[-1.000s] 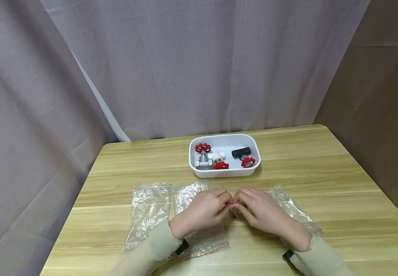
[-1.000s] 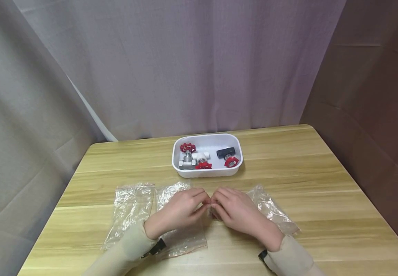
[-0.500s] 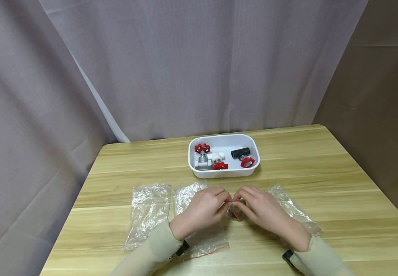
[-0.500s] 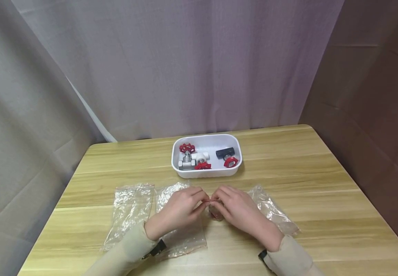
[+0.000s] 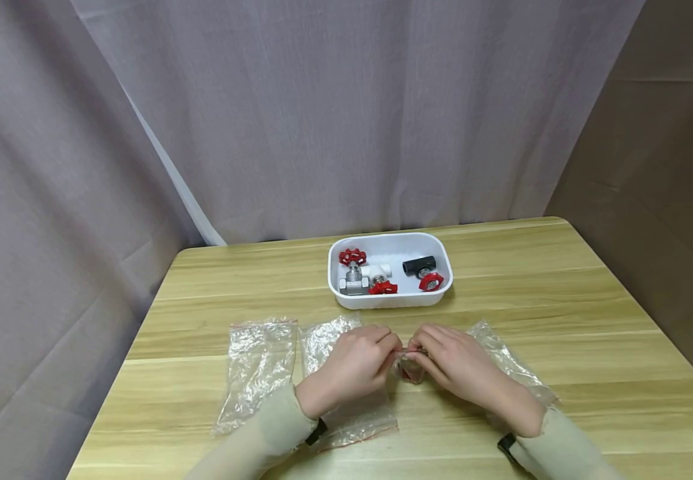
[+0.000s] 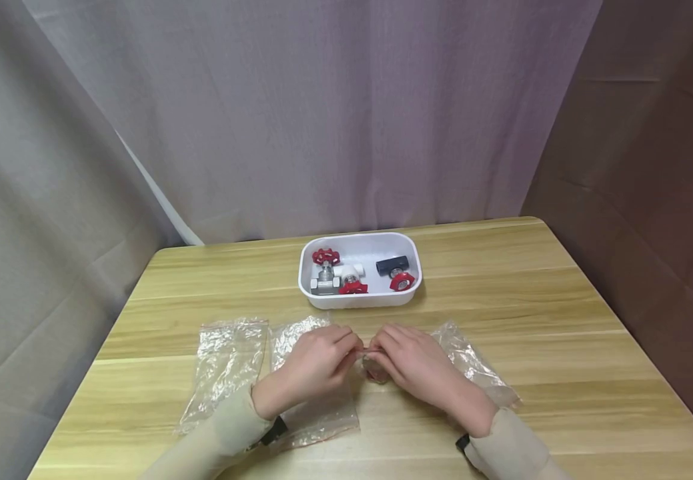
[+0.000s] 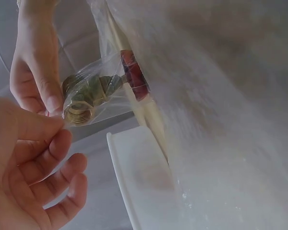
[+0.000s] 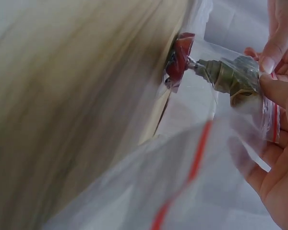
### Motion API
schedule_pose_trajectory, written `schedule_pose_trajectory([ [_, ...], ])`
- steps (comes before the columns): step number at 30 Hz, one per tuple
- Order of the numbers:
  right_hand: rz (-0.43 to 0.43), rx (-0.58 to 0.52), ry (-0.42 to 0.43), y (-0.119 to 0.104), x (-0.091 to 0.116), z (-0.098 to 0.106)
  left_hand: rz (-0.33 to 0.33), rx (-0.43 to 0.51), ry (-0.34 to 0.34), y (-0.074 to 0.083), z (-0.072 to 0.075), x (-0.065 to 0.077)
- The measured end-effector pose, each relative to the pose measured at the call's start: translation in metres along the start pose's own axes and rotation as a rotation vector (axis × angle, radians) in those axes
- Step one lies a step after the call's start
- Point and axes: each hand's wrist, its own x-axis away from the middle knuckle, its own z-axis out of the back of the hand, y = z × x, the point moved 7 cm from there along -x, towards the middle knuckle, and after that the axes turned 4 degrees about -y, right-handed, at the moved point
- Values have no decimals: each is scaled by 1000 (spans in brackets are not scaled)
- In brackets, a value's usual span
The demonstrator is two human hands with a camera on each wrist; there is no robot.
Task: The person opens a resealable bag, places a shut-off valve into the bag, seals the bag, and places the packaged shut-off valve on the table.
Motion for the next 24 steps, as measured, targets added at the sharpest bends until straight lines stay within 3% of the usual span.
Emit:
schedule_pose_trajectory([
  [14,7,85,60,12,14,8,15,-16,-14,-4,-1,0],
  [24,42,168,52,14,13,5,25,-21,-18,-7,-3,0],
])
